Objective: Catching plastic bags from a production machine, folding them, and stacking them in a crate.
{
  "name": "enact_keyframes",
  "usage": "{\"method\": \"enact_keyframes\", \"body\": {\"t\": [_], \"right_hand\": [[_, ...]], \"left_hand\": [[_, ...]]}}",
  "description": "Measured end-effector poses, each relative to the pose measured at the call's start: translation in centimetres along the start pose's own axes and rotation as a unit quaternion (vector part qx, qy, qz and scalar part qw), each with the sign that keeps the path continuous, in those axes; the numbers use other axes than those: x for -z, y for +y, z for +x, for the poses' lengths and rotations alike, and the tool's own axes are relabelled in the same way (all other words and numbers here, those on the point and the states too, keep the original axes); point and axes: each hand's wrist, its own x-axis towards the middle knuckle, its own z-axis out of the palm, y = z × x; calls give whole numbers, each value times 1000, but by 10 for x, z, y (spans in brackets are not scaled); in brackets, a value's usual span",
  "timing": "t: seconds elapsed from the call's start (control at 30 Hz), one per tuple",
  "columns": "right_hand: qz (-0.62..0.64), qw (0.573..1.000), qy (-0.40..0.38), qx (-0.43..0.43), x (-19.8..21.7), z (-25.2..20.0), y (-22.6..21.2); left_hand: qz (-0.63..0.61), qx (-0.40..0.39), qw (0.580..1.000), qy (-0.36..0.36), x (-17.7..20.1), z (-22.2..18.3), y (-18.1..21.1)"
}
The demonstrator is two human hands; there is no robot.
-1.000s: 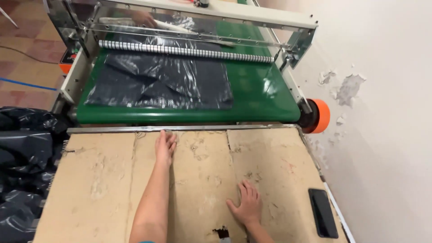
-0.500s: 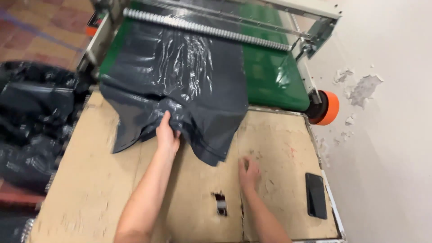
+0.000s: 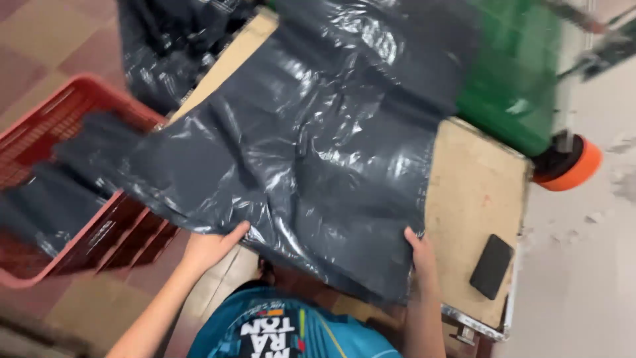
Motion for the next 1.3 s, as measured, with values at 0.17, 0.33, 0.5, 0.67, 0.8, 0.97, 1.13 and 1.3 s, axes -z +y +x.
{"method": "enact_keyframes", "body": {"t": [0.17, 0.33, 0.5, 0.67, 0.8, 0.97, 1.13, 1.3], "right_hand": [[-101, 993, 55, 13, -18, -13, 41], [-7, 998, 67, 9, -30, 19, 36], [78, 995, -45, -33, -52, 37, 12], [37, 998, -53, 20, -32, 55, 19], [173, 981, -80, 29, -25, 25, 16], [100, 992, -75, -26, -11, -15, 45], [-26, 981, -190, -36, 5, -39, 64], [225, 963, -149, 17, -21, -57, 99]], "left_hand": [[324, 238, 850, -341, -38, -58, -125], [368, -13, 926, -80, -31, -14, -28], [368, -502, 782, 19, -126, 67, -13], [463, -198, 863, 40, -100, 96, -46], [378, 33, 924, 50, -24, 84, -97], [289, 133, 913, 256, 41, 111, -159], [-179, 299, 891, 293, 31, 134, -197], [-275, 275, 887, 250, 16, 144, -205]]}}
